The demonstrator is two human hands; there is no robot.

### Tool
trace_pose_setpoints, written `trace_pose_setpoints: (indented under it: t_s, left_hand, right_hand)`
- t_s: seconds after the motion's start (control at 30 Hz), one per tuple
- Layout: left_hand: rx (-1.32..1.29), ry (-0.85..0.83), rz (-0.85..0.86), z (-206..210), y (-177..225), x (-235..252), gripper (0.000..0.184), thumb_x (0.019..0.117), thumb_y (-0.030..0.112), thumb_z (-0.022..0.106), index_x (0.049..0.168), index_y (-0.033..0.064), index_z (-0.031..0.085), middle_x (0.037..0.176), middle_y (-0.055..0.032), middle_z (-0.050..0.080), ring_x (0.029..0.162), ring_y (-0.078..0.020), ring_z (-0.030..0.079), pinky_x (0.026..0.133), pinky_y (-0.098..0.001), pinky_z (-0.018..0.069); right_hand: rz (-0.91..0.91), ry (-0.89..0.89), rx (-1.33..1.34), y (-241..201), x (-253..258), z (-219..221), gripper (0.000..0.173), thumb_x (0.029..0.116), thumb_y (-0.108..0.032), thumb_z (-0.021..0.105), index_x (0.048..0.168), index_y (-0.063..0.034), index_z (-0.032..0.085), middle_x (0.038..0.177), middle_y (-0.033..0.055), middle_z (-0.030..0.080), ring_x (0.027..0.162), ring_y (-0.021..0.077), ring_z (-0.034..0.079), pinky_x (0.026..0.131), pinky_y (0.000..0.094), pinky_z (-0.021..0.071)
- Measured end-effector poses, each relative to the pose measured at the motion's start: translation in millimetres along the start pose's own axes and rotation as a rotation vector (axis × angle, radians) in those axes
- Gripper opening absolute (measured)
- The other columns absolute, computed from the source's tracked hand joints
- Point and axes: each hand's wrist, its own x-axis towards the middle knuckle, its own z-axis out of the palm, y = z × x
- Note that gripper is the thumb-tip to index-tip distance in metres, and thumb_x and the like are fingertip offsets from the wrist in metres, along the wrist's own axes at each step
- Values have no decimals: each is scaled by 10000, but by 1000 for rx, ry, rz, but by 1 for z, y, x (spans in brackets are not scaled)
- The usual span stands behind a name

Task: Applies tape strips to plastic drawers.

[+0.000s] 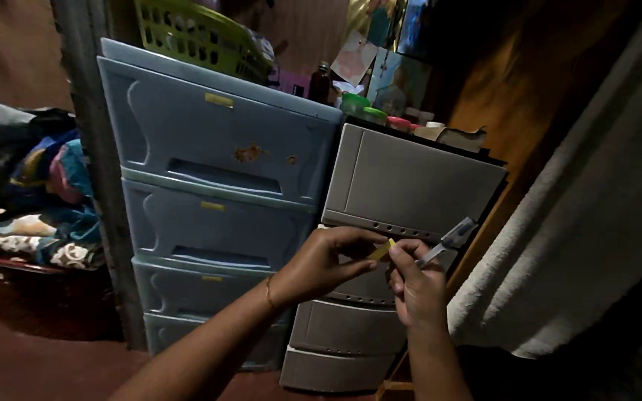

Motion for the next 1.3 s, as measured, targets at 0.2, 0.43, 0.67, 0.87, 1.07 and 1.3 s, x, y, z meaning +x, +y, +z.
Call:
trace_pose_setpoints:
  t_s: [0.2, 0.43, 0.67, 0.87, 1.07, 1.3]
  left_hand:
    - [385, 164, 209, 17, -6, -22, 261, 959, 191, 725, 1163, 29, 707, 1037, -76, 741, 957, -91, 704, 894, -235, 577]
    - [-597, 208, -392, 24, 11, -44, 238, 913, -32, 694, 1148, 3, 675, 979, -27, 752, 863, -107, 730, 821, -274, 620]
    - [-1144, 145, -671, 37, 11, -71, 116, 973, 97, 658, 1084, 121, 679, 967, -24, 747, 883, -132, 736, 847, -305, 620]
    - [-1190, 152, -692, 45, 12, -81, 79, 992, 149, 641, 1062, 134, 676, 964, -30, 746, 895, -140, 735, 847, -306, 614]
    - [-1209, 149, -688, 44, 15, -85, 95, 992, 147, 653, 1079, 127, 686, 986, -43, 754, 905, -137, 738, 855, -297, 611]
    - [-1217, 155, -715, 43, 15, -88, 87, 998, 123, 639, 1076, 119, 677, 998, -56, 751, 893, -141, 740, 845, -298, 614]
  right_hand:
    - [-177, -40, -232, 7, -14, -1, 65, 905, 17, 666, 943, -36, 672, 790, -41, 675, 544, -33, 536, 475, 115, 454]
    - [-263, -197, -314, 2, -30, -7, 146, 869, -25, 755, 1014, -13, 758, 967, 6, 730, 799, 16, 673, 685, 147, 577]
    - [-441, -450, -641, -10, -43, -20, 267, 819, -149, 844, 1063, -63, 775, 1045, 30, 660, 922, -30, 609, 773, 68, 513]
    - [-452, -505, -705, -14, -46, -23, 184, 864, -142, 815, 1010, -35, 783, 991, 52, 689, 898, -9, 630, 771, 90, 529]
    - [-414, -533, -707, -19, -48, -23, 176, 881, -153, 802, 1021, -48, 792, 986, 38, 691, 883, -11, 629, 767, 93, 532]
    - [-341, -560, -642, -21, -47, -23, 141, 910, -141, 770, 1007, -41, 793, 983, 40, 696, 869, 6, 652, 745, 115, 560]
